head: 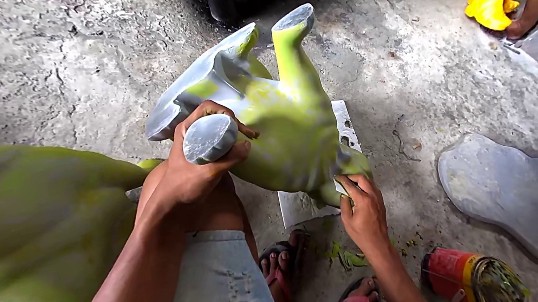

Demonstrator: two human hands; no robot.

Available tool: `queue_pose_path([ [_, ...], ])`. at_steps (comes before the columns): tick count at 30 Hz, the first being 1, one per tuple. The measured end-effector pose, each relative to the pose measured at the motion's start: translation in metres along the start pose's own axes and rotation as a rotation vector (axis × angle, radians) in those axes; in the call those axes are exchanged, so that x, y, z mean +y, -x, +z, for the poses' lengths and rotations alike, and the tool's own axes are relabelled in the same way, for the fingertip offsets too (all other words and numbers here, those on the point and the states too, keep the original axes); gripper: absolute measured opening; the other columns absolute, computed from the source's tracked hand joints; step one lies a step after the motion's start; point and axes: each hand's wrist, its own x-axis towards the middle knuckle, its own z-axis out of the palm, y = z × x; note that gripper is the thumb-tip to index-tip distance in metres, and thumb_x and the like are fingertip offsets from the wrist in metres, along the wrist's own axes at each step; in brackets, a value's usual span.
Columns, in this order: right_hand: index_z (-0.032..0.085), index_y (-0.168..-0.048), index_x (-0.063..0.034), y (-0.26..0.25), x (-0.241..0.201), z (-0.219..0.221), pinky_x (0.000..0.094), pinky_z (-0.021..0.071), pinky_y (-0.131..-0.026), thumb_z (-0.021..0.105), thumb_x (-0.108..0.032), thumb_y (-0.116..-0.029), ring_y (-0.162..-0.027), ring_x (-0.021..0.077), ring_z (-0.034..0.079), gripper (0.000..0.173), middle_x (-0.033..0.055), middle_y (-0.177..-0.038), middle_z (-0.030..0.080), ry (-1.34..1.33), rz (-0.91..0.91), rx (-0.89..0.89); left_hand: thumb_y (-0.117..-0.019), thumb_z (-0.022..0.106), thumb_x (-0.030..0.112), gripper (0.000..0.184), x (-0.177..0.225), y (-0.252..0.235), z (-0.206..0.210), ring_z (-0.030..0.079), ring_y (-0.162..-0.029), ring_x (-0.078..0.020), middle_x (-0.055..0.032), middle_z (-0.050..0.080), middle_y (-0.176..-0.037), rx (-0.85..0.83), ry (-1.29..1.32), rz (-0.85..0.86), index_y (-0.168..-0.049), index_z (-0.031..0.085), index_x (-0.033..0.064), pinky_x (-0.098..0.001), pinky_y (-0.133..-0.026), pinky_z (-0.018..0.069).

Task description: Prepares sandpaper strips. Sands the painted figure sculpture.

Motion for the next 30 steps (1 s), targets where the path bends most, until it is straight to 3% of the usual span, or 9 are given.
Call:
queue_pose_path([
  [6, 0.072, -0.129, -0.0244, 0.008, 0.008, -0.004, 0.0417, 0.0547, -0.093, 0.055, -0.016, -0.0946, -0.116, 0.0181, 0.061, 0.039, -0.0003, -0.124, 0.066, -0.004, -0.061, -0.028, -0.082, 0.075, 0.019, 0.037, -0.001, -0.002, -0.001, 0.071, -0.098, -0.0263, -0.0077, 0.07, -0.103, -0.016, 0.011, 0.009, -0.112, 0.055, 0.0127, -0.0453, -0.09, 0.0614],
  [14, 0.075, -0.122, -0.0284, 0.015, 0.015, -0.007, 0.0392, 0.0554, -0.09, 0.057, -0.019, -0.0936, -0.112, 0.014, 0.063, 0.035, -0.0047, -0.119, 0.069, -0.045, -0.106, -0.01, -0.0804, 0.075, 0.02, 0.037, 0.002, -0.001, 0.002, 0.072, -0.096, -0.0252, -0.0074, 0.071, -0.102, 0.007, 0.02, -0.02, -0.112, 0.056, 0.0143, -0.0423, -0.088, 0.0612],
  [18, 0.075, -0.122, -0.02, -0.004, 0.026, -0.023, 0.0402, 0.0607, -0.086, 0.059, -0.015, -0.0946, -0.104, 0.0121, 0.067, 0.033, -0.0009, -0.116, 0.07, -0.235, 0.021, 0.1, -0.0789, 0.076, 0.019, 0.037, 0.006, -0.002, 0.004, 0.072, -0.096, -0.024, -0.0061, 0.072, -0.102, 0.022, 0.013, -0.034, -0.111, 0.057, 0.0148, -0.041, -0.089, 0.0614],
  [21, 0.073, -0.126, -0.0167, -0.023, 0.03, -0.029, 0.0406, 0.0615, -0.078, 0.06, -0.013, -0.096, -0.094, 0.0137, 0.07, 0.033, 0.0022, -0.113, 0.071, -0.132, 0.065, 0.097, -0.0788, 0.075, 0.019, 0.037, 0.003, -0.002, 0.003, 0.072, -0.096, -0.0248, -0.0069, 0.072, -0.102, 0.02, 0.021, -0.026, -0.111, 0.057, 0.0147, -0.0418, -0.088, 0.0616],
  [25, 0.075, -0.123, -0.0174, -0.038, 0.023, -0.024, 0.0445, 0.0603, -0.082, 0.061, -0.011, -0.096, -0.1, 0.0195, 0.069, 0.031, 0.0044, -0.115, 0.069, 0.033, 0.057, 0.036, -0.079, 0.075, 0.019, 0.036, 0.005, -0.003, 0.005, 0.071, -0.095, -0.0231, -0.0055, 0.071, -0.101, 0.019, 0.019, -0.019, -0.11, 0.056, 0.0153, -0.0406, -0.087, 0.0613],
  [30, 0.073, -0.127, -0.0191, -0.037, 0.004, -0.01, 0.0421, 0.0594, -0.082, 0.065, -0.013, -0.0941, -0.106, 0.023, 0.066, 0.034, 0.0064, -0.116, 0.066, 0.219, 0.062, -0.044, -0.0792, 0.075, 0.019, 0.037, 0.005, -0.003, 0.003, 0.072, -0.095, -0.0238, -0.006, 0.071, -0.101, 0.013, 0.023, -0.023, -0.111, 0.056, 0.0151, -0.0412, -0.088, 0.0616],
])
